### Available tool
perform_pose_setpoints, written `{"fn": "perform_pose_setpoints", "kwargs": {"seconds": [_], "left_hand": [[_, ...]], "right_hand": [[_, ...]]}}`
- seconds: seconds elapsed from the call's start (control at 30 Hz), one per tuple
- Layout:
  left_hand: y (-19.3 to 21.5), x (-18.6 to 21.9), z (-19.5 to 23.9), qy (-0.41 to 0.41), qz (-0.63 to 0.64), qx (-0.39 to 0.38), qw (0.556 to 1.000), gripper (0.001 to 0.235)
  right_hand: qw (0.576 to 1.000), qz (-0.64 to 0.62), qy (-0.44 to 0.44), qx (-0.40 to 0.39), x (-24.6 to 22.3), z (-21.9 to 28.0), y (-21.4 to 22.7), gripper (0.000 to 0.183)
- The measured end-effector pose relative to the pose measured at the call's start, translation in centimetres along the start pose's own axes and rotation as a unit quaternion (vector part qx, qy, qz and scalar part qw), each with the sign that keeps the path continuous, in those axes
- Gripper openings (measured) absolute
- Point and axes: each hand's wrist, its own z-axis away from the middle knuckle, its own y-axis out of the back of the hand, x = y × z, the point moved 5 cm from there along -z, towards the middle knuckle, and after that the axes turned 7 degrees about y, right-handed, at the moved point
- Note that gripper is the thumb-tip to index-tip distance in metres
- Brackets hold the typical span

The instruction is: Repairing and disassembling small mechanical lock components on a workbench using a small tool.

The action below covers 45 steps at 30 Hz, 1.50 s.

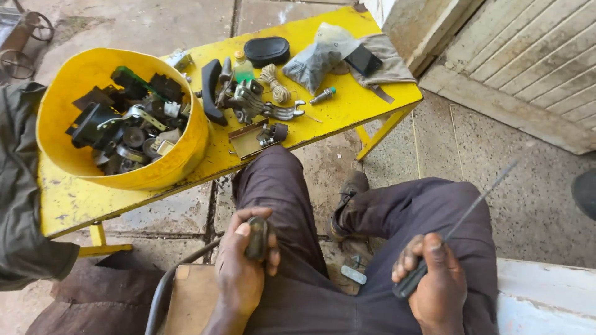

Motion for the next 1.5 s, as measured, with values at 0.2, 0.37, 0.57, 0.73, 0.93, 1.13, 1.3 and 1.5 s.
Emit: {"fn": "perform_pose_setpoints", "kwargs": {"seconds": [0.2,0.37,0.57,0.73,0.93,1.13,1.3,1.5], "left_hand": [[0.7,-0.3,-0.2,-0.066,-0.004,-0.029,0.997,0.033],[-1.9,1.2,0.8,-0.06,-0.282,0.042,0.956,0.014],[-9.6,-5.3,-1.3,-0.003,-0.667,-0.164,0.726,0.05],[-9.7,-18.3,-4.9,-0.024,-0.836,-0.322,0.444,0.039],[-10.0,-20.1,-5.9,-0.061,-0.824,-0.345,0.445,0.03],[-10.9,-14.9,-4.4,-0.104,-0.812,-0.305,0.486,0.037],[-10.9,-5.8,-3.0,-0.282,-0.643,-0.157,0.695,0.016],[-10.0,-1.6,3.0,-0.497,-0.568,-0.085,0.651,0.002]], "right_hand": [[0.999,0.036,-0.022,-0.003,1.0,-1.2,-1.6,0.048],[0.996,0.06,-0.063,0.019,1.9,-1.8,-1.7,0.044],[0.99,0.01,-0.079,0.113,2.0,-2.5,-1.8,0.042],[0.987,0.006,-0.094,0.134,1.8,-2.0,-1.9,0.041],[0.987,-0.002,-0.095,0.128,2.0,-1.8,-1.4,0.037],[0.989,0.0,-0.098,0.112,1.1,-1.2,-1.0,0.038],[0.989,0.053,-0.118,0.069,1.0,-1.4,-1.8,0.028],[0.98,0.089,-0.158,-0.084,0.5,0.3,-5.6,0.044]]}}
